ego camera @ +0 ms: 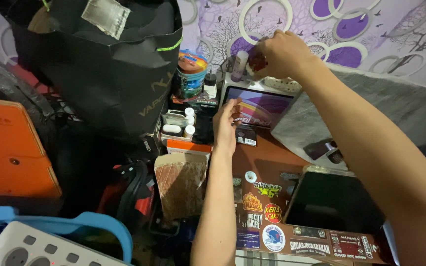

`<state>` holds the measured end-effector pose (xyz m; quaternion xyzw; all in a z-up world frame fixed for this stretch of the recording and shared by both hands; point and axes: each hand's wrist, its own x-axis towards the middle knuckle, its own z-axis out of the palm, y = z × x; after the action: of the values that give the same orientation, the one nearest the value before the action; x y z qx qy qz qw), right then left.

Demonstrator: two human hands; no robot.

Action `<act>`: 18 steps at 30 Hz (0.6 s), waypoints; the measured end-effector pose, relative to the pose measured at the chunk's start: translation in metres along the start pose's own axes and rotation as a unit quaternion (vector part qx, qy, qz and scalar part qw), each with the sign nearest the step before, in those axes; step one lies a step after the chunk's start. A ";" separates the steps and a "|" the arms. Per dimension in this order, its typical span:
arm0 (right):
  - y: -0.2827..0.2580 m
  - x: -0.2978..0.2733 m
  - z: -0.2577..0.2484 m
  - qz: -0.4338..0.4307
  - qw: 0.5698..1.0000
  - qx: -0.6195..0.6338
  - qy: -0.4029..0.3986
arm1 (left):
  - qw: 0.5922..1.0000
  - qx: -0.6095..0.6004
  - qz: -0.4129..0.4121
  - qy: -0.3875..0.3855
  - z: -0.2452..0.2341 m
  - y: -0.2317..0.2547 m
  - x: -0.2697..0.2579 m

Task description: Organize various electronic and personal items on a desk and in storage containers.

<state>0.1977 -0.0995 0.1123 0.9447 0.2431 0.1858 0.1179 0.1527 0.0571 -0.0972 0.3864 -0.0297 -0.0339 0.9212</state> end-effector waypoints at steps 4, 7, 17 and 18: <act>0.005 0.000 0.000 -0.009 1.000 0.001 -0.003 | 1.000 0.007 0.008 0.007 0.002 -0.002 -0.001; 0.006 -0.003 0.000 -0.007 1.000 -0.010 0.012 | 1.000 -0.004 -0.003 0.007 0.000 -0.005 0.001; 0.009 -0.016 -0.010 -0.028 0.998 -0.023 0.043 | 1.000 -0.003 -0.001 0.000 0.000 -0.011 0.006; 0.007 -0.023 -0.014 -0.024 0.997 -0.006 0.076 | 1.000 -0.006 -0.004 0.010 0.001 -0.013 0.008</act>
<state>0.1767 -0.1151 0.1201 0.9210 0.2730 0.2556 0.1095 0.1599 0.0467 -0.1062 0.3814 -0.0183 -0.0338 0.9236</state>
